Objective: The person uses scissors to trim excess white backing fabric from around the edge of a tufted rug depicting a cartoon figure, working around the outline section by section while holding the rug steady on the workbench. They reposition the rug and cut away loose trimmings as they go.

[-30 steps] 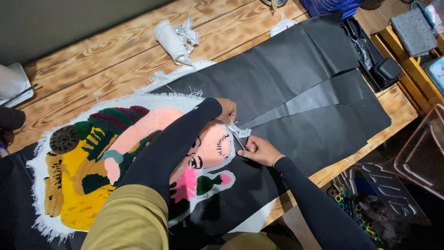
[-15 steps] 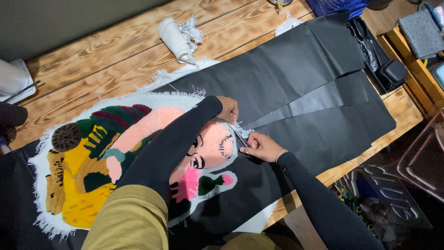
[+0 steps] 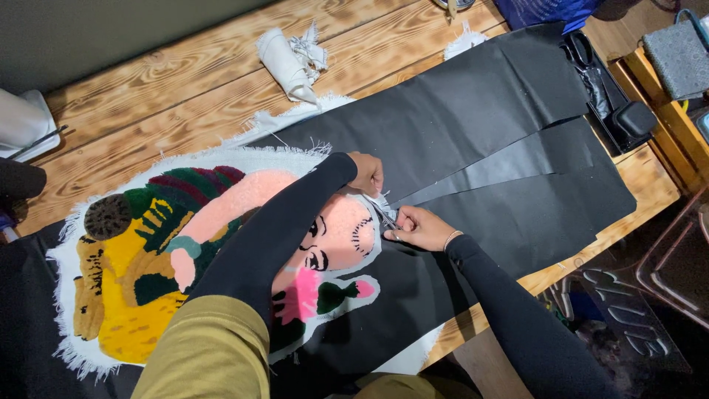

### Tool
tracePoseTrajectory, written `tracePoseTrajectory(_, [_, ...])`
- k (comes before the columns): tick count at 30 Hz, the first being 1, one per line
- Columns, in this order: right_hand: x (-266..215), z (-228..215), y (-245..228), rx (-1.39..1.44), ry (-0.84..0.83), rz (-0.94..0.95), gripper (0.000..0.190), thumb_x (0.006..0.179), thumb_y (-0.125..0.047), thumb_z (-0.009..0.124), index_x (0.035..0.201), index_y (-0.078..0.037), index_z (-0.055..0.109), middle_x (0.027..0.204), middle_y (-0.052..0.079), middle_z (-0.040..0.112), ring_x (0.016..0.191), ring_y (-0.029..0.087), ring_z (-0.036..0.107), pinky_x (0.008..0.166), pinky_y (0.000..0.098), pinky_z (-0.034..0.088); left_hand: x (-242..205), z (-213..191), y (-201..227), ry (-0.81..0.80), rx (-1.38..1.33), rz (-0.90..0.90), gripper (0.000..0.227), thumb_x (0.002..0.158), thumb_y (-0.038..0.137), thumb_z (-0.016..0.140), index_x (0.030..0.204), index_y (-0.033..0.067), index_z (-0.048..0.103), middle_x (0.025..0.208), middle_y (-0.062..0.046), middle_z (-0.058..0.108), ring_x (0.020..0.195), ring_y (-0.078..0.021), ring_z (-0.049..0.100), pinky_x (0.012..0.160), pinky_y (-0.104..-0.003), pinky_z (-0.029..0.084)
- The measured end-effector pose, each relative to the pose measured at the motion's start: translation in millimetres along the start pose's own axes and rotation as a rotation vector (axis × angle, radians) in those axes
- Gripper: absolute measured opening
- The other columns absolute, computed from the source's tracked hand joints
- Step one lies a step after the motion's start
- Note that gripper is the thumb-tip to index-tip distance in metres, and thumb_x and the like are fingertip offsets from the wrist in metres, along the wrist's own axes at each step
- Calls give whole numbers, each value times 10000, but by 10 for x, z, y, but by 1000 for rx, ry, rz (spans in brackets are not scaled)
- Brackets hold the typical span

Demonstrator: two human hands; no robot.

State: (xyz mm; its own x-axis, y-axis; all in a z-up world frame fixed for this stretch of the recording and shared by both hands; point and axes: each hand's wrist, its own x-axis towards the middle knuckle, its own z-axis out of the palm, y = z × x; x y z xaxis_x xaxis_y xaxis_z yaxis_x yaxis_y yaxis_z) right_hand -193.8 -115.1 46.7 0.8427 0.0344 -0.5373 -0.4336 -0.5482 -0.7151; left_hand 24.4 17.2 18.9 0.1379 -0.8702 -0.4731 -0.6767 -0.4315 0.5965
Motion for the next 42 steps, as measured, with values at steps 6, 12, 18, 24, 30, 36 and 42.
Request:
tracePoseTrajectory(6, [69,-58,11,64,-48,-64,422,847,-377,832,767,-116,510,583,-75,433,529,53,377,498,250,346,16,11,-18,11,0,31,236,766,294,841,974,185,831,953,-30,805,882,-173,762,824,-310,577])
tracePoseTrajectory(12, [130,-102,55,87,-132,-31,345,850,-350,805,783,-136,543,568,-82,462,506,44,388,469,247,338,-1,2,-11,22,-34,29,227,771,284,843,971,176,829,950,-31,803,885,-175,759,824,-311,576])
tracePoseTrajectory(18, [227,-169,16,118,-148,-51,397,851,-329,829,770,-109,509,574,-75,480,522,41,388,481,248,313,-72,-52,81,32,-63,-33,235,769,285,845,972,170,825,940,-49,804,848,-180,768,800,-312,581])
tracePoseTrajectory(24, [400,-247,37,72,-219,-66,329,881,-287,803,787,-113,539,586,-69,482,521,50,387,485,243,311,-77,-46,14,66,-102,-37,252,761,281,852,975,153,822,916,-50,796,824,-181,762,764,-312,579])
tracePoseTrajectory(30, [478,-402,77,179,-350,-136,263,901,-219,783,806,-109,563,638,-78,564,565,14,454,505,227,346,-169,-83,5,106,-221,-85,244,807,258,800,1033,165,818,953,-44,814,857,-176,765,804,-323,580])
tracePoseTrajectory(36, [594,-510,217,183,-429,-103,318,895,-259,790,781,-107,535,585,-53,535,517,47,444,481,243,355,-310,-124,-93,78,154,-117,453,739,260,784,1190,251,740,1128,29,724,1136,-188,589,1008,-380,360])
tracePoseTrajectory(42, [555,-601,91,100,-433,-129,378,846,-333,832,789,-118,526,594,-77,499,531,36,400,483,245,300,-304,-23,-103,44,323,-268,343,750,246,771,1091,211,792,1065,-24,752,1171,-199,603,1019,-367,413])
